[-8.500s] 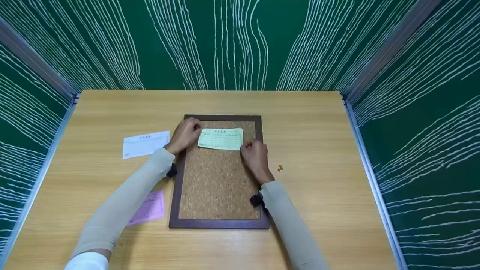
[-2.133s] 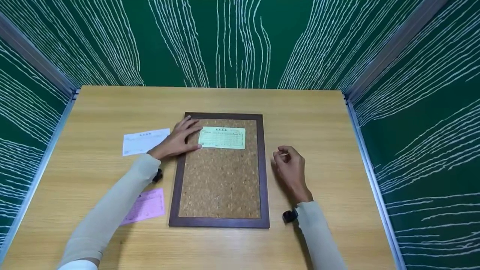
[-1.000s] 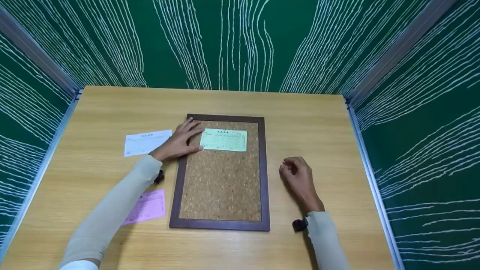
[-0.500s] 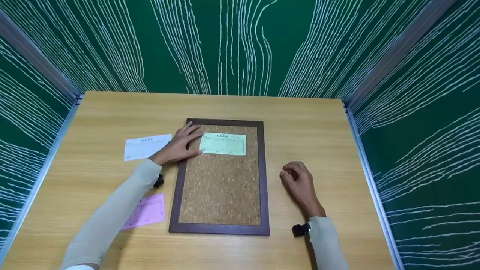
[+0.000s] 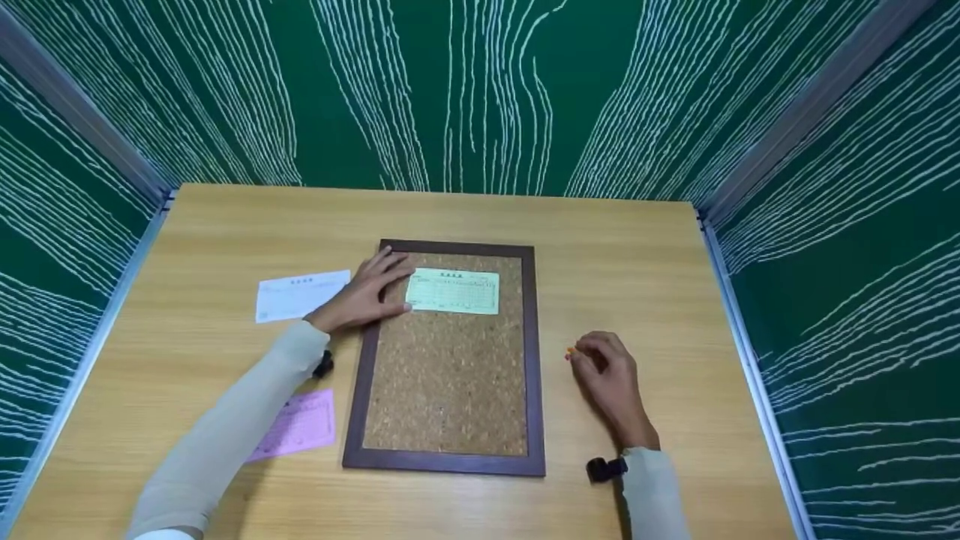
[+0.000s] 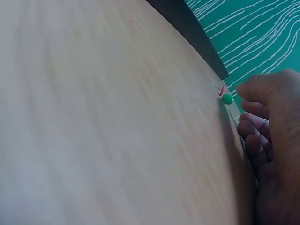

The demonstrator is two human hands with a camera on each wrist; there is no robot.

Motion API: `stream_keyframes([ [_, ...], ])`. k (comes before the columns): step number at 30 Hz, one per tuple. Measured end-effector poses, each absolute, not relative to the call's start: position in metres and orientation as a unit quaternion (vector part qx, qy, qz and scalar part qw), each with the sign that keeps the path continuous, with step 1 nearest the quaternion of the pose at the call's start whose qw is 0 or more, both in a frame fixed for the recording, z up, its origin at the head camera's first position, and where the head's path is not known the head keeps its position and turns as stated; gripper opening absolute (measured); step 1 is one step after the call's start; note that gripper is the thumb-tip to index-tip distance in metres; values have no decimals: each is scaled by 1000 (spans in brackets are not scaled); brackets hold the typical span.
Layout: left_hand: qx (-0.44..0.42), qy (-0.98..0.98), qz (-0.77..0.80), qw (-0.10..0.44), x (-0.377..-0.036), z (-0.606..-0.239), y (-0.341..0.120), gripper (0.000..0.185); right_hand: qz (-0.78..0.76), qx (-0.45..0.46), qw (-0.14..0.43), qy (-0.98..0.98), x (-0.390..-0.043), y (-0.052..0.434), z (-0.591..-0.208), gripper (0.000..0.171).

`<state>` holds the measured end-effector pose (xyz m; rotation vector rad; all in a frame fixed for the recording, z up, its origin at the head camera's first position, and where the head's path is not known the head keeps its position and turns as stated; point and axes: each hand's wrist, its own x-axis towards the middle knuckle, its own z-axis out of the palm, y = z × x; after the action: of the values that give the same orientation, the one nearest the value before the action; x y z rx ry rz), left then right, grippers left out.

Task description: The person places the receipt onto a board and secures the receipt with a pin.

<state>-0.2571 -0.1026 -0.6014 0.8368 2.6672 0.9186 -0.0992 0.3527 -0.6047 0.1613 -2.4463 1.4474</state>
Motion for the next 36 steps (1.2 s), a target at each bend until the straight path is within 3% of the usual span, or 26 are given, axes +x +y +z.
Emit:
stream_keyframes([
  [36, 281, 905, 304, 97, -257, -606, -101, 81, 475, 54, 168, -862, -96, 354, -620, 11],
])
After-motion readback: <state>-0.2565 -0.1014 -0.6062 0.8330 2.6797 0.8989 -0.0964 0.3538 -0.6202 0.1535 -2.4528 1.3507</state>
